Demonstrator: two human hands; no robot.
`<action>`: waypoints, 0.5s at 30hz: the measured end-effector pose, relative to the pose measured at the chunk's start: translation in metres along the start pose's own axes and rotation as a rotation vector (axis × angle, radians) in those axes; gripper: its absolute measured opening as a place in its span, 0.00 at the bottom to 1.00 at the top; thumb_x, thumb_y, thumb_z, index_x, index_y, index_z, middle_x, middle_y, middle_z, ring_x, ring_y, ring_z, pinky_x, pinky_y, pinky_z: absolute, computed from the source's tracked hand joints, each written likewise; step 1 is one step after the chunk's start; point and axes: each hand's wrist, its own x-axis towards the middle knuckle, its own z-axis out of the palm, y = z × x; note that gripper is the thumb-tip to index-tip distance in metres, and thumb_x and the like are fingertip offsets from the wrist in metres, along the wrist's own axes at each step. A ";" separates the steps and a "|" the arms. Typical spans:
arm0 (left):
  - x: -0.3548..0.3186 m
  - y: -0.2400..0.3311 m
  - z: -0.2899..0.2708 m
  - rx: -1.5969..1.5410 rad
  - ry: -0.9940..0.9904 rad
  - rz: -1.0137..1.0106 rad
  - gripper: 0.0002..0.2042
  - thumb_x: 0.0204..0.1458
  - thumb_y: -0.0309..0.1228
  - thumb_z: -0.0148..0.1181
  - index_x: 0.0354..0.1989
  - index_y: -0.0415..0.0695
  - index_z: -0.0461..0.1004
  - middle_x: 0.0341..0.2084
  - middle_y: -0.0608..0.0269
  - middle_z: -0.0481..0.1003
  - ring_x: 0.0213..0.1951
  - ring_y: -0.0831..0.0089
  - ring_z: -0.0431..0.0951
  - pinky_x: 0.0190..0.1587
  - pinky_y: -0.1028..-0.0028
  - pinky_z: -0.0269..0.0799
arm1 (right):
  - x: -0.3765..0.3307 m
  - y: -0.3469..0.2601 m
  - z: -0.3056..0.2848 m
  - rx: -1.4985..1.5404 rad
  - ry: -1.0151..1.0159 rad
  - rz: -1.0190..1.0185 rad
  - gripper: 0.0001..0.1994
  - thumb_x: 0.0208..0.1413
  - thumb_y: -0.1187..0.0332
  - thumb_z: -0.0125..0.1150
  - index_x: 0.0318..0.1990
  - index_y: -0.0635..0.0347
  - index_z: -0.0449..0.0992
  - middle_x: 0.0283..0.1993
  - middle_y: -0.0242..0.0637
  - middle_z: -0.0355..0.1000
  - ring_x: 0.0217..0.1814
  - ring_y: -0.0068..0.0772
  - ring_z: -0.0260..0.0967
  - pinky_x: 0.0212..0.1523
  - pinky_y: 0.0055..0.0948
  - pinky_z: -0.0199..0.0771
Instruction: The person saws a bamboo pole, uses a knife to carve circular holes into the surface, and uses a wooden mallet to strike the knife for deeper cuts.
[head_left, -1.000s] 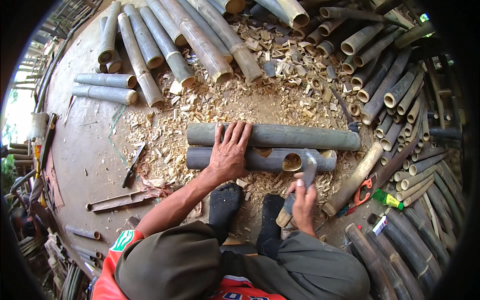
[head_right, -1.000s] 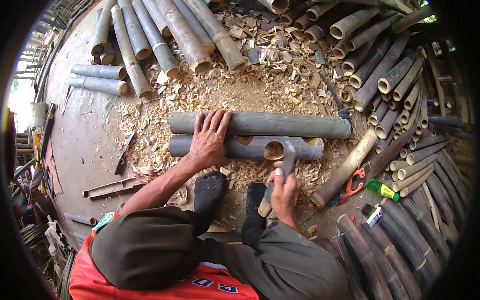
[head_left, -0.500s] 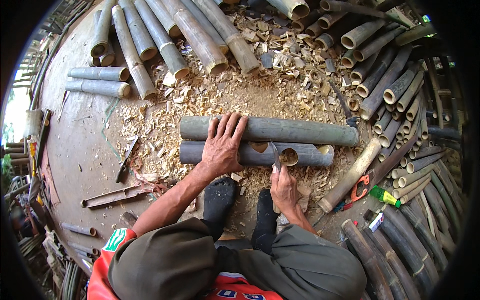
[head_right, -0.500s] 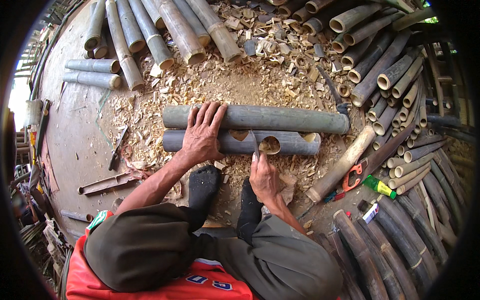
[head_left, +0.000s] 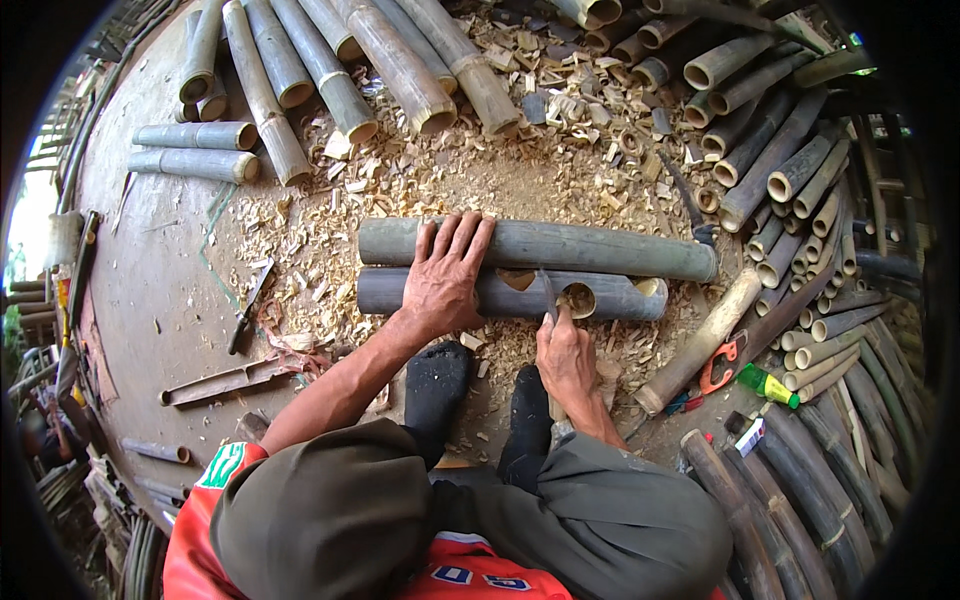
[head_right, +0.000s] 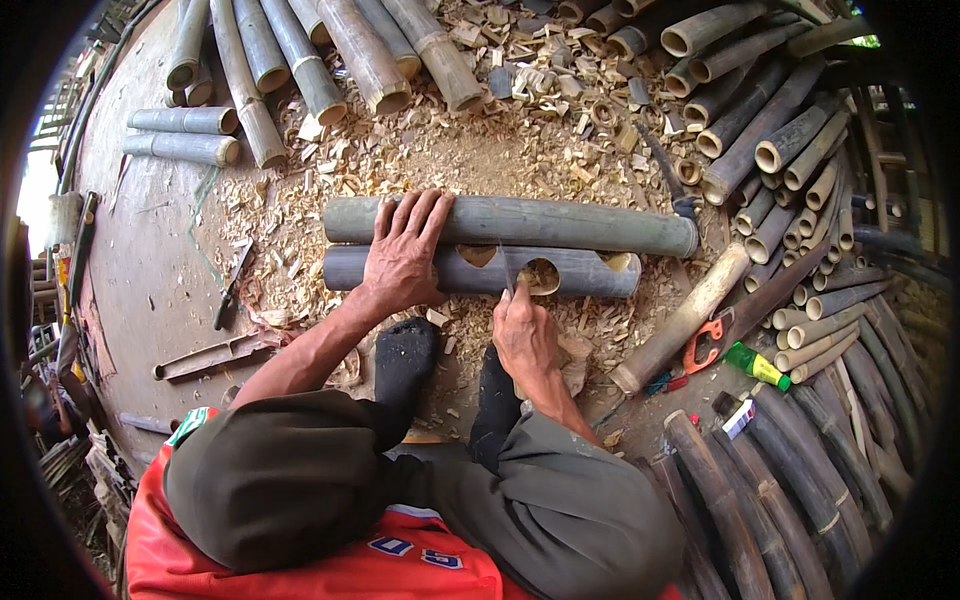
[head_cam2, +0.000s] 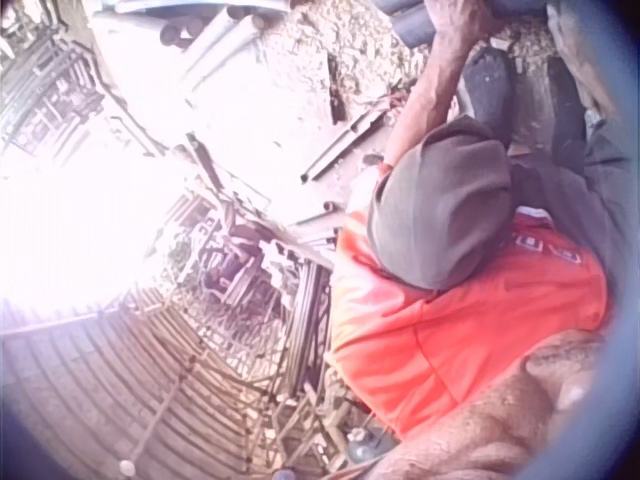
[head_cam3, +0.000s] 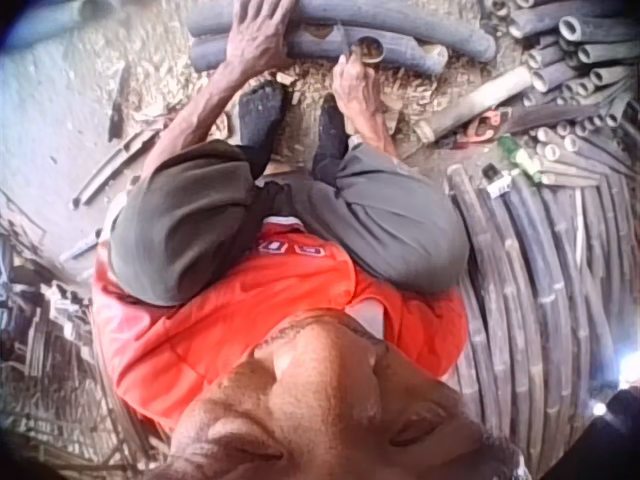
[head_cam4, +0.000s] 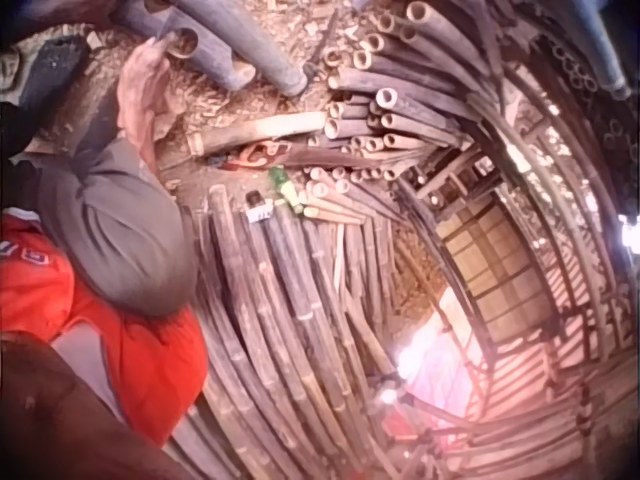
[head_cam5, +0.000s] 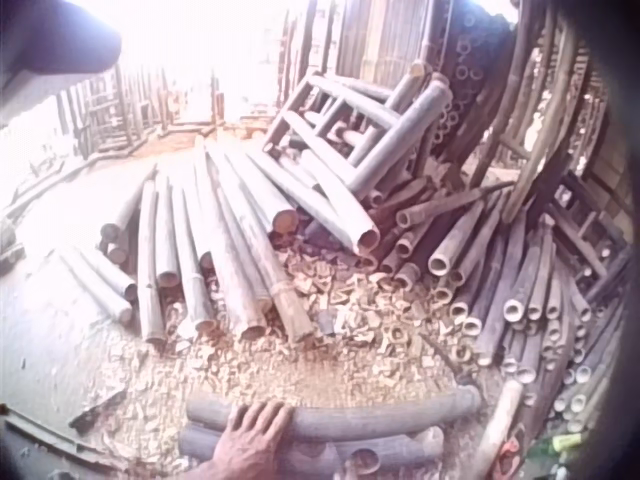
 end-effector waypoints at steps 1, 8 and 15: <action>-0.002 0.002 0.001 0.001 -0.007 -0.006 0.69 0.21 0.37 0.85 0.79 0.46 0.48 0.74 0.53 0.57 0.77 0.52 0.54 0.78 0.46 0.43 | -0.002 0.002 0.000 0.000 -0.011 -0.003 0.11 0.71 0.68 0.53 0.43 0.71 0.72 0.22 0.57 0.74 0.24 0.62 0.77 0.24 0.52 0.73; -0.002 -0.002 0.001 0.016 0.014 -0.007 0.72 0.21 0.45 0.87 0.79 0.43 0.46 0.75 0.52 0.56 0.78 0.52 0.52 0.80 0.48 0.41 | -0.011 -0.016 0.004 0.157 -0.022 -0.056 0.10 0.71 0.69 0.53 0.44 0.72 0.70 0.22 0.58 0.73 0.25 0.64 0.77 0.25 0.54 0.73; -0.006 -0.002 0.001 -0.036 0.019 0.008 0.73 0.20 0.45 0.88 0.79 0.40 0.46 0.75 0.49 0.56 0.78 0.51 0.51 0.80 0.49 0.41 | -0.011 -0.012 0.038 0.175 -0.027 -0.230 0.10 0.68 0.73 0.54 0.48 0.72 0.66 0.25 0.62 0.74 0.29 0.66 0.78 0.28 0.57 0.76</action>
